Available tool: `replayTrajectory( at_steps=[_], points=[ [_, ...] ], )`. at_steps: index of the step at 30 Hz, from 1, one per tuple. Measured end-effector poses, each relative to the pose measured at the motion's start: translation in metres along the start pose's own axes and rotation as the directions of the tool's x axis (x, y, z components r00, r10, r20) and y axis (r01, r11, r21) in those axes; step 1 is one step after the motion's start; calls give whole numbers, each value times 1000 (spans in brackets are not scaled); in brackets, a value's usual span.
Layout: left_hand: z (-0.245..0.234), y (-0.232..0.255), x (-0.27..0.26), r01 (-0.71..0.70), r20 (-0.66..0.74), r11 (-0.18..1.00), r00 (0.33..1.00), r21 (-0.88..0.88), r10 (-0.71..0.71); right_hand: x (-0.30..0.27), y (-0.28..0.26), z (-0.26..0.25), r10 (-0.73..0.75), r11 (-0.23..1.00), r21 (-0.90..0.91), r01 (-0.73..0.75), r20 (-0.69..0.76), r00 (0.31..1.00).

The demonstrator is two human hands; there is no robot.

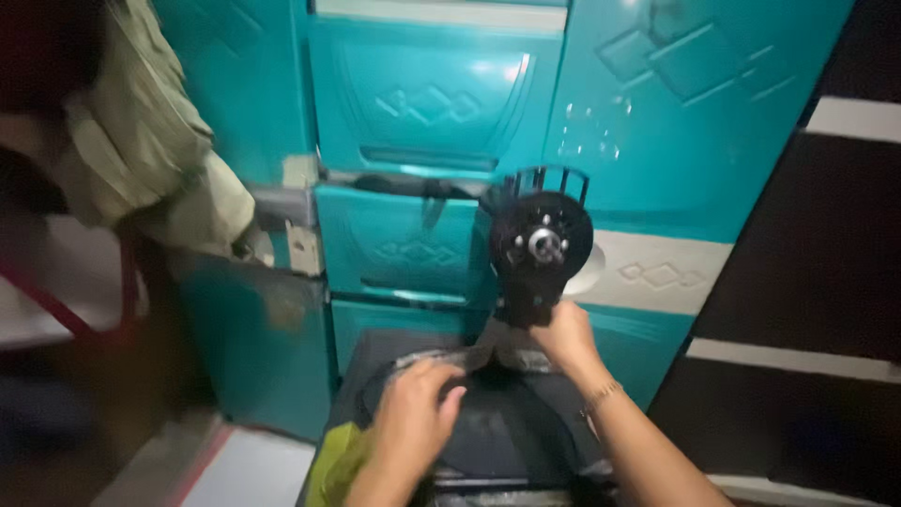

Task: The person wipes a fan with a cloth, removes the front grille, retrieves scissors and a screwdriver, and uses them to cut and pry open plastic packaging on the fan stand. The person continues to remove the packaging from the stand.

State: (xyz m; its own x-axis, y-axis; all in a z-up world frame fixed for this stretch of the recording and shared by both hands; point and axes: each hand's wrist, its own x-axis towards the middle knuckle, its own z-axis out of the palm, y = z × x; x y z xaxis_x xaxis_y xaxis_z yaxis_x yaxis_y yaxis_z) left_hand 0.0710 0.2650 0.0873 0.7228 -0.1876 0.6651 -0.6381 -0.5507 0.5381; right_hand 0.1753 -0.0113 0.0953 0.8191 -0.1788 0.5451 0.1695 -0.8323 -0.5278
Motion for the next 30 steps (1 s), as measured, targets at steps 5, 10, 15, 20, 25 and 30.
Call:
replayTrajectory(
  at_steps=[5,10,15,20,25,30],
  points=[
    [-7,43,33,-143,-143,973,983,-182,118,-20,-52,-78,110,993,12,-114,178,978],
    [-34,84,89,-364,-331,919,895,-153,299,-20,-117,-150,-200,939,276,204,-44,979],
    [-52,109,159,-498,-448,867,781,-26,436,11,-167,-191,-487,784,317,534,-219,846],
    [-70,116,269,-614,-420,789,721,-17,551,101,-196,-215,-576,689,375,620,-234,783],
    [-117,142,335,-589,-390,808,740,18,548,175,-237,-243,-551,649,502,572,-209,808],
    [-201,185,415,-541,-357,840,777,45,519,254,-304,-299,-600,623,497,604,-192,777]
  ],
)
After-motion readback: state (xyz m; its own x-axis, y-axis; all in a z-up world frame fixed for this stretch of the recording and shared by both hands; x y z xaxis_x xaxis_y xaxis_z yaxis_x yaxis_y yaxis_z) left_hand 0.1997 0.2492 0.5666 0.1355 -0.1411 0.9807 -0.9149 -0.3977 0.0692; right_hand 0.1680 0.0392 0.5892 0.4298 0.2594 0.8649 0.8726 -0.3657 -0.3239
